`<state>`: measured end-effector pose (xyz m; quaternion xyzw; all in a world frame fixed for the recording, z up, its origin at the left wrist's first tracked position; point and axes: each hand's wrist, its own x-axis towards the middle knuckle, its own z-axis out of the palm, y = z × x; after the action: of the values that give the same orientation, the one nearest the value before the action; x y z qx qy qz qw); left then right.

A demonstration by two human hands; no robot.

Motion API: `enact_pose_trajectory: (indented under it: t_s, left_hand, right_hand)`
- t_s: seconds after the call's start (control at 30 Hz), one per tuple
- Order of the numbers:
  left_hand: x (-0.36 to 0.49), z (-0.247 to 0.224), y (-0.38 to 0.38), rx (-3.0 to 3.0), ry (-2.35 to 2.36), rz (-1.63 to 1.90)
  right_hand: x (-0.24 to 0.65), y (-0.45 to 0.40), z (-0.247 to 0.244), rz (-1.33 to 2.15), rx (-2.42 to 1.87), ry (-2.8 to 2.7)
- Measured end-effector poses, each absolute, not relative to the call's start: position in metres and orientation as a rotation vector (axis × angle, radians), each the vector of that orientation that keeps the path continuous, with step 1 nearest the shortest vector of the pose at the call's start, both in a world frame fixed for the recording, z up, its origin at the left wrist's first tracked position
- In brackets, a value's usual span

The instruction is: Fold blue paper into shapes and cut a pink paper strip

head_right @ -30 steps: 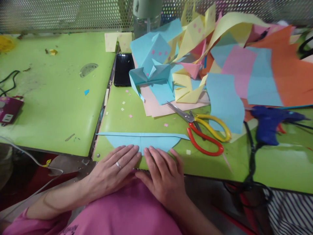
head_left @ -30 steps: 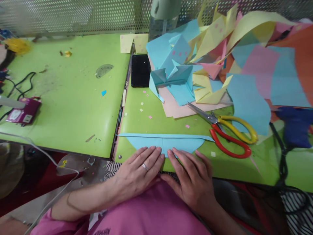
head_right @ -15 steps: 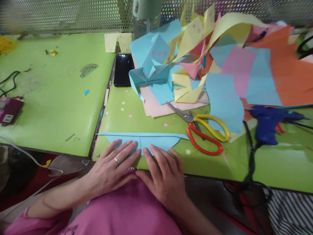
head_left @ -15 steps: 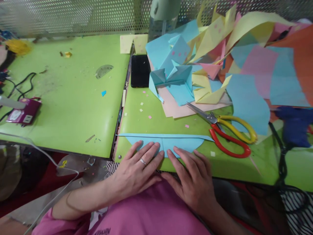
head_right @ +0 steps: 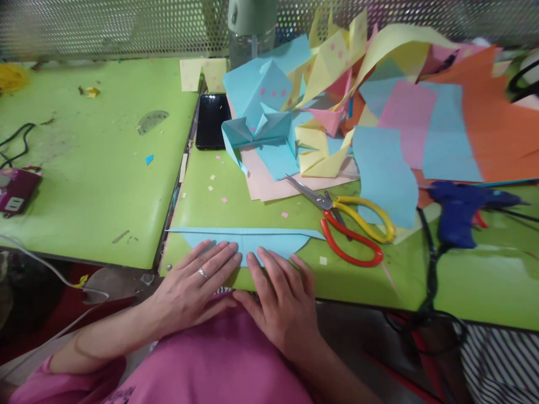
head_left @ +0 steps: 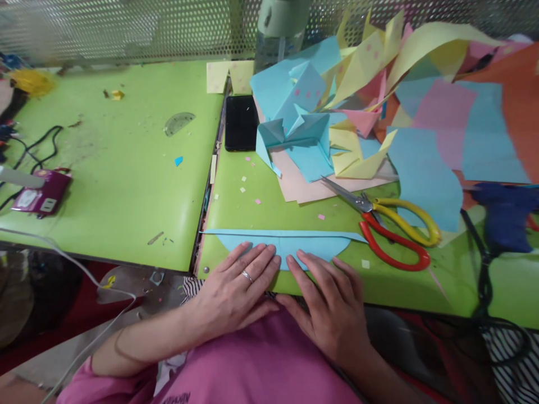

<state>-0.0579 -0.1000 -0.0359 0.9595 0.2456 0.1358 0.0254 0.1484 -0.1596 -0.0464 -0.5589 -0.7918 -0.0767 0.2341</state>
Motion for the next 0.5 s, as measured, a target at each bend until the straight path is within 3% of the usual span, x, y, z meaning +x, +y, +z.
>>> enact_pose_trajectory:
  t_s: [0.5]
  left_hand:
    - [-0.0603,-0.04,-0.0996,3.01,0.721,0.357]
  right_hand:
    - [0.1473,-0.1625,-0.0503,-0.192,-1.56,-2.125]
